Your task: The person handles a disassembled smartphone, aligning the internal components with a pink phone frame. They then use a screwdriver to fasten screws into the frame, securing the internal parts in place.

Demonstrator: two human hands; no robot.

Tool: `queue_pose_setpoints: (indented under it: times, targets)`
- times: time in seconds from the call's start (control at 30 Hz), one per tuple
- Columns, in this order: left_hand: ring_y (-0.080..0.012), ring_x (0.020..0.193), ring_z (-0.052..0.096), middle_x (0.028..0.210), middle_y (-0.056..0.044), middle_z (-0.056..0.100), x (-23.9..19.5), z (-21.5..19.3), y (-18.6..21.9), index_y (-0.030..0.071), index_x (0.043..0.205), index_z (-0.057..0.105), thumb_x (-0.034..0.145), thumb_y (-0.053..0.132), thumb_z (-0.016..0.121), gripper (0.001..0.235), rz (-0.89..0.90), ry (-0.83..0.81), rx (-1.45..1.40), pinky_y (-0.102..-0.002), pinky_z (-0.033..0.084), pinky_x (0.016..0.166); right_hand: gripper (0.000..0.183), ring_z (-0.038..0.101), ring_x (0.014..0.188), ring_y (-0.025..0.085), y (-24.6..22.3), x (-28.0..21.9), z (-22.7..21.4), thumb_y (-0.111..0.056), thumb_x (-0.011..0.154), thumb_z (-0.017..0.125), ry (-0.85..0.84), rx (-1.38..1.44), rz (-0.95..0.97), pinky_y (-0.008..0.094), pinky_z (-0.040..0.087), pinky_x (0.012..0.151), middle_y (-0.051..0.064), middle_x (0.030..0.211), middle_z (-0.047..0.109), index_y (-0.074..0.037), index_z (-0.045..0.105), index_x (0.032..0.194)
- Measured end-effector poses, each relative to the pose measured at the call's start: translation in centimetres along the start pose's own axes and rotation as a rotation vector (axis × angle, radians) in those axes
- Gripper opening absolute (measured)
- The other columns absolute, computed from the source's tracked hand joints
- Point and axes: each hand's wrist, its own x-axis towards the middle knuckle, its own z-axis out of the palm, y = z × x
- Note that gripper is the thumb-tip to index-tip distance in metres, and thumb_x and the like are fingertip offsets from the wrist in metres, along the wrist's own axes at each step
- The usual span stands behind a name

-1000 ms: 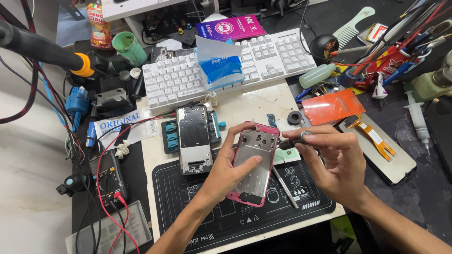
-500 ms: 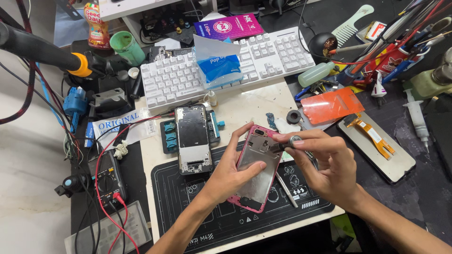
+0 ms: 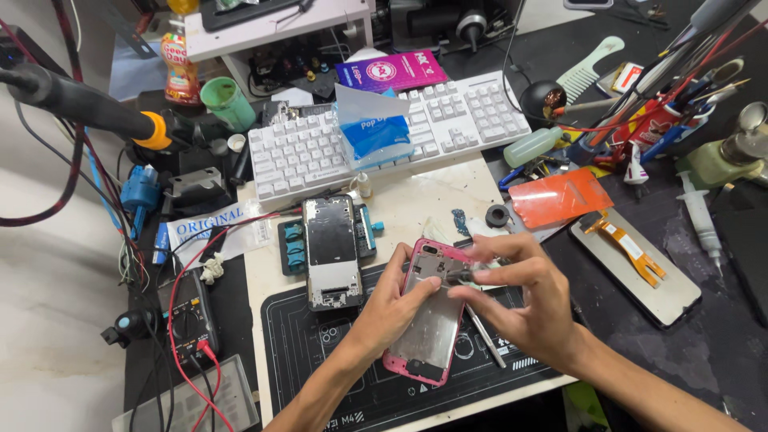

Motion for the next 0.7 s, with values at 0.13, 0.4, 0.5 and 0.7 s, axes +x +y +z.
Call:
queue_pose_setpoints:
  times: [0.13,0.4,0.5,0.7]
  targets:
    - [-0.008,0.092,0.06,0.103,-0.007,0.066,0.0,-0.1,-0.3,0.006,0.121,0.045,0.101,0.014,0.06,0.027,0.025,-0.016,0.014,-0.025,0.051,0.079,0.038,0.07,0.121,0.028,0.1,-0.6,0.0,0.006,0.094,0.072,-0.051,0.156,0.099,0.045,0.057,0.113,0.014,0.122,0.067,-0.007,0.05,0.121]
    - [-0.0092,0.094,0.059,0.103,-0.008,0.064,0.0,0.0,-0.1,0.005,0.121,0.046,0.101,0.014,0.06,0.026,0.03,-0.003,0.087,-0.027,0.051,0.083,0.04,0.073,0.116,0.027,0.2,-0.5,0.4,0.005,0.092,0.075,-0.013,0.133,0.122,0.043,0.058,0.113,0.014,0.121,0.07,-0.009,0.053,0.122]
    - [-0.0086,0.096,0.059,0.105,-0.007,0.066,-0.1,0.1,0.1,0.005,0.122,0.045,0.1,0.014,0.06,0.028,0.045,0.008,0.057,-0.026,0.051,0.085,0.047,0.069,0.118,0.027,0.2,-0.6,0.3,-0.003,0.085,0.082,-0.029,0.1,0.078,0.037,0.058,0.102,0.017,0.125,0.065,-0.01,0.05,0.118]
    - [-0.0098,0.089,0.056,0.099,-0.007,0.065,-0.2,0.3,0.5,0.006,0.123,0.046,0.1,0.013,0.06,0.028,-0.004,0.013,0.074,-0.028,0.048,0.077,0.043,0.072,0.111,0.02,0.6,-1.1,1.0,0.001,0.092,0.082,0.039,0.178,0.103,0.043,0.061,0.114,0.008,0.113,0.065,-0.012,0.052,0.119]
